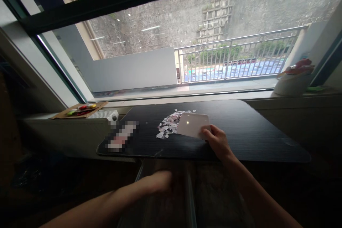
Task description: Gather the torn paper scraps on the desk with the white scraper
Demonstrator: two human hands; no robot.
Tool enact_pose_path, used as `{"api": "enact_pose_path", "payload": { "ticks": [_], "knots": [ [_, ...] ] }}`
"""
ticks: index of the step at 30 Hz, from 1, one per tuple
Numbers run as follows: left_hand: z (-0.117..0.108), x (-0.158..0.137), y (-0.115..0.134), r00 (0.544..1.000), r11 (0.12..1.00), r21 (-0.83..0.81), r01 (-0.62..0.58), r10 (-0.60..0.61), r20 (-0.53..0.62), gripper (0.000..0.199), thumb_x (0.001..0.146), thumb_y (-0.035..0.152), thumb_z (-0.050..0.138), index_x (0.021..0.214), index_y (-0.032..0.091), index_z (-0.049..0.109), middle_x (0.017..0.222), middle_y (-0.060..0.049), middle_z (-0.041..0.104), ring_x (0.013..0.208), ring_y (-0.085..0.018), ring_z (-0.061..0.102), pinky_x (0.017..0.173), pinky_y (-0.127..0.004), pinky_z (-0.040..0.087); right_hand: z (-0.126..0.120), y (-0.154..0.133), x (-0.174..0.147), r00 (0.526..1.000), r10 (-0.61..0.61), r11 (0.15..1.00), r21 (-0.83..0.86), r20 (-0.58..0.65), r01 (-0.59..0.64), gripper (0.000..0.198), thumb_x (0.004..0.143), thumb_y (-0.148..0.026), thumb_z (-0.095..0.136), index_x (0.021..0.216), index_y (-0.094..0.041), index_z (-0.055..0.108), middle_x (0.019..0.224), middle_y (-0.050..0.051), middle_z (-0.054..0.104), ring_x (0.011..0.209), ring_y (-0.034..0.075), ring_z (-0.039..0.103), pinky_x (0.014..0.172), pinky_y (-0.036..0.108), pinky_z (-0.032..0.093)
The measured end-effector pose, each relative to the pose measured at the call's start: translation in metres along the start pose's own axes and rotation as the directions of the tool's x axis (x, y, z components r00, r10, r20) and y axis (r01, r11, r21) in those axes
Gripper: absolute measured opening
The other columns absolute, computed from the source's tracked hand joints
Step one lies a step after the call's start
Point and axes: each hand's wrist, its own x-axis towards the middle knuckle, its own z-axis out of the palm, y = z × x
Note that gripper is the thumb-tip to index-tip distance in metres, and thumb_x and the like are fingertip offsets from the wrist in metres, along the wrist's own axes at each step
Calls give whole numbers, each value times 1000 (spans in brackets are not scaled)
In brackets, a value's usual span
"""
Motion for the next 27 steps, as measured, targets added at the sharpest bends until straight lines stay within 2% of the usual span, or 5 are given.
{"api": "enact_pose_path", "payload": {
  "ticks": [7,14,18,22,27],
  "knots": [
    [-33,-32,7,994,951,-302,66,-88,-62,20,56,13,55,69,13,69,68,0,67,65,-14,59,58,-21,43,0,-3,0,1000,10,1000,-7,4,-10,21,67,-37,56,71,-17,60,59,-2,53,55,13,46,48,25,37],
    [-37,-35,10,984,837,-529,142,-178,-18,25,53,20,64,77,14,71,62,2,64,60,-12,56,59,-22,45,-1,0,1,1000,14,1000,-26,1,-14,23,67,-38,56,72,-16,61,59,-2,53,55,13,46,49,26,38],
    [-43,-39,22,989,816,-564,124,-149,2,25,53,22,66,77,14,70,63,1,64,60,-12,56,61,-23,46,-2,-1,2,1000,2,1000,-8,9,-2,24,67,-38,56,72,-16,61,61,-2,54,55,14,47,48,25,38],
    [-47,-34,55,995,926,-374,-59,26,-92,20,60,20,60,77,14,69,66,1,65,58,-11,55,54,-20,42,-17,-2,3,999,-41,997,-72,10,41,20,66,-36,56,68,-17,61,57,-2,54,53,13,47,47,25,38],
    [-30,-4,102,969,960,174,-219,236,-78,22,73,24,55,90,18,69,79,0,70,71,-14,62,63,-20,45,-46,-1,4,992,-26,993,-117,-125,11,19,65,-35,57,67,-16,62,56,-2,56,53,13,48,47,25,39]
  ]
}}
